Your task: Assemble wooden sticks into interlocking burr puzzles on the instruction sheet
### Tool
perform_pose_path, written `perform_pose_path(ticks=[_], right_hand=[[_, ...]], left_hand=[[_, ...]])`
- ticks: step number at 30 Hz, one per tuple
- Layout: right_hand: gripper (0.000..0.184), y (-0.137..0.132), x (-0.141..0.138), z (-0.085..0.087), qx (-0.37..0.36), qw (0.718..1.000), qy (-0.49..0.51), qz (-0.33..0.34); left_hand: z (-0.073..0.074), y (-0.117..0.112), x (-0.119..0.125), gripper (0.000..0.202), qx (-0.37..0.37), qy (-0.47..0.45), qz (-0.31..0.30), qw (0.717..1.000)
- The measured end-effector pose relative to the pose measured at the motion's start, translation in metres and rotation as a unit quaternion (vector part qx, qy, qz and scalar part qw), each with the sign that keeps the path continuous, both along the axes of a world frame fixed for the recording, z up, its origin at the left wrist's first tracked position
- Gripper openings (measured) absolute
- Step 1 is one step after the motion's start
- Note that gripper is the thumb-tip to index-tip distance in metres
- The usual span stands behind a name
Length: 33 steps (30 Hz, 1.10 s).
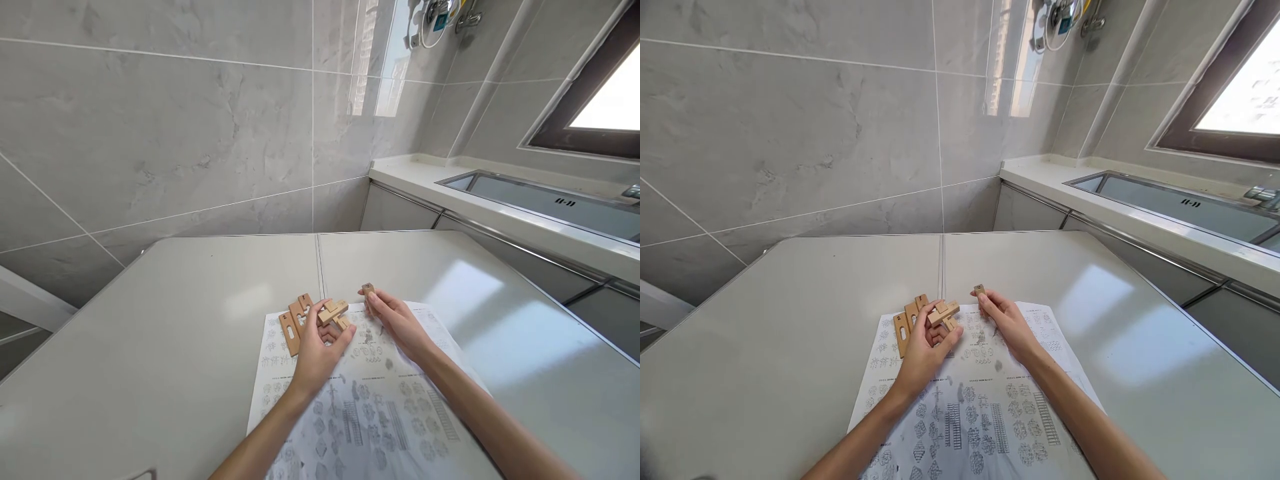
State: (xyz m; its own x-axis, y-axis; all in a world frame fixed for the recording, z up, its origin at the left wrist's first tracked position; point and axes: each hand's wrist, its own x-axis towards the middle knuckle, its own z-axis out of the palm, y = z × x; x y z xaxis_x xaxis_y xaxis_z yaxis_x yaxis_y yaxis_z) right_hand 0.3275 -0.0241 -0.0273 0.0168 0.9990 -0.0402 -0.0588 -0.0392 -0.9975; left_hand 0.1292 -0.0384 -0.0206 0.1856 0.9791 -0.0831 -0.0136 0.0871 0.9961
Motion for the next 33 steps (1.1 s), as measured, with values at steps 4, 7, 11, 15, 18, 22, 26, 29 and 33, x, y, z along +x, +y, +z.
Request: perform_pose_path(ticks=[4, 7, 11, 15, 18, 22, 26, 29, 33], right_hand=[[0.05, 0.0, 0.002, -0.002, -0.002, 1.0, -0.026, -0.008], [0.044, 0.0, 0.0, -0.002, 0.001, 1.0, 0.013, 0.01], [0.041, -0.001, -0.002, -0.002, 0.001, 0.998, 0.048, 0.034], [0.039, -0.003, -0.003, 0.002, -0.004, 0.998, 0.027, 0.058], [0.039, -0.005, -0.005, 0.006, -0.018, 0.996, 0.016, 0.09], [0.042, -0.004, -0.006, 0.008, -0.028, 0.992, 0.016, 0.124], [0.05, -0.003, -0.005, 0.007, -0.017, 0.992, -0.016, 0.128], [0.049, -0.003, -0.004, 0.005, 0.011, 0.994, -0.069, 0.088], [0.044, -0.004, -0.005, 0.0, 0.041, 0.992, -0.112, 0.044]], left_hand=[[0.0, 0.0, 0.0, 0.068, -0.005, 0.003, -0.003, 1.0], [0.0, 0.0, 0.0, 0.069, -0.002, 0.003, 0.001, 1.0], [-0.001, 0.001, 0.001, 0.071, 0.0, 0.005, 0.01, 1.0], [-0.003, 0.001, 0.001, 0.07, 0.007, 0.014, 0.013, 1.0], [-0.005, 0.002, 0.001, 0.069, 0.024, 0.021, 0.02, 0.999], [-0.006, 0.001, 0.002, 0.07, 0.039, 0.026, 0.033, 0.998], [-0.003, 0.001, 0.002, 0.069, 0.047, 0.024, 0.045, 0.998], [-0.002, 0.0, 0.002, 0.07, 0.055, 0.048, 0.055, 0.996], [-0.001, -0.002, 0.002, 0.068, 0.073, 0.083, 0.051, 0.993]])
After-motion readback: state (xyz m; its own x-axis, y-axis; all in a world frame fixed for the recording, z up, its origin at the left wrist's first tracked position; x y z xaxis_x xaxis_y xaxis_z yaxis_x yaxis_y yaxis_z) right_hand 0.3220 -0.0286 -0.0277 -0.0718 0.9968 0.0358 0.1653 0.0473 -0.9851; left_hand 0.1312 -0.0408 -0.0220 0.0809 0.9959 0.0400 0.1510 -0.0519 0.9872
